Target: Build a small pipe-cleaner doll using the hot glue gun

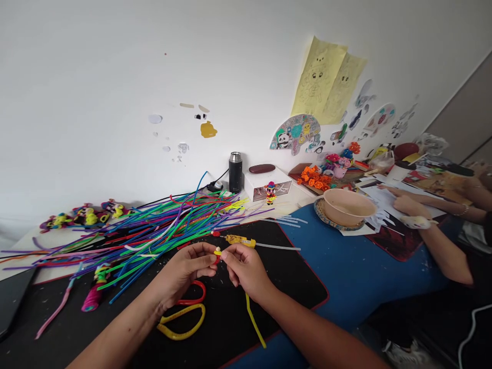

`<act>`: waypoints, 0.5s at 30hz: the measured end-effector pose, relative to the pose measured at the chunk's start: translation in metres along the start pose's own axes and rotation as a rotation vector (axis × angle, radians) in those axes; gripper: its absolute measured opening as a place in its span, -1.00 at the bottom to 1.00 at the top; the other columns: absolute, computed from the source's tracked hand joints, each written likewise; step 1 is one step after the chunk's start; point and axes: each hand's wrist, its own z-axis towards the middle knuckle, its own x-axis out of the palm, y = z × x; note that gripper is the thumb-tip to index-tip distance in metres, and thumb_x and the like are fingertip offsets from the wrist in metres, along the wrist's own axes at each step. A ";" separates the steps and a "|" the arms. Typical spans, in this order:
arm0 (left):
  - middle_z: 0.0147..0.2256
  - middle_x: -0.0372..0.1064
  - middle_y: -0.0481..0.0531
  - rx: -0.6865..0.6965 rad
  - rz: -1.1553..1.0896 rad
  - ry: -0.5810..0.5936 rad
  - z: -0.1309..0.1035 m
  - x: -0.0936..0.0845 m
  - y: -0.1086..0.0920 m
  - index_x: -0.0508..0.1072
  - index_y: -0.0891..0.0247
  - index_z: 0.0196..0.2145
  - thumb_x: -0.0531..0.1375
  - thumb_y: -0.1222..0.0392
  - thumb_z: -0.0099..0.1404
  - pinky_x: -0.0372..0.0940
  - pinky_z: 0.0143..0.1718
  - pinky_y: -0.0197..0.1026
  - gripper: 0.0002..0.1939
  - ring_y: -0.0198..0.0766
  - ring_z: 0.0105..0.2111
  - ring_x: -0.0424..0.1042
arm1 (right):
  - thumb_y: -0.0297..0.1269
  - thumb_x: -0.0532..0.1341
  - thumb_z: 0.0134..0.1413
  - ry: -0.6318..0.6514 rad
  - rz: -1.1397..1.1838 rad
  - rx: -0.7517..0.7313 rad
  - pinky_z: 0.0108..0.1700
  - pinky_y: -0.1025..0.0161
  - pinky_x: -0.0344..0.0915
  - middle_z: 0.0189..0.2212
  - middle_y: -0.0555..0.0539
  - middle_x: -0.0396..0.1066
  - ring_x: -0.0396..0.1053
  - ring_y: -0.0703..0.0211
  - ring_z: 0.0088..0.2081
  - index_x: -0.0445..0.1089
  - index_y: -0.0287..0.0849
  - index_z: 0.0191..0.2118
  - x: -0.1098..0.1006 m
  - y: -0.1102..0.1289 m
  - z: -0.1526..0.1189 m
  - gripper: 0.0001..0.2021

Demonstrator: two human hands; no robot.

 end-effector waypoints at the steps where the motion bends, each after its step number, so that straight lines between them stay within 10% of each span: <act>1: -0.40 0.55 0.00 0.003 0.010 0.012 0.000 0.000 0.000 0.65 0.31 -0.31 0.66 0.14 -0.17 0.48 -0.38 -0.37 -0.53 -0.35 -0.46 0.51 | 0.16 0.32 0.12 -0.001 0.002 0.001 -0.67 0.38 -0.02 -0.74 0.18 0.23 0.08 0.38 -0.75 0.39 -0.17 -0.33 0.000 0.000 0.000 -0.57; 15: -0.37 0.49 -0.04 0.086 0.217 0.006 0.001 0.000 0.001 0.62 0.27 -0.32 0.61 -0.06 -0.08 0.47 -0.31 -0.28 -0.53 -0.29 -0.39 0.48 | 0.14 0.32 0.13 0.004 -0.019 -0.007 -0.67 0.38 -0.02 -0.75 0.18 0.22 0.08 0.38 -0.75 0.38 -0.18 -0.35 0.001 -0.002 0.000 -0.58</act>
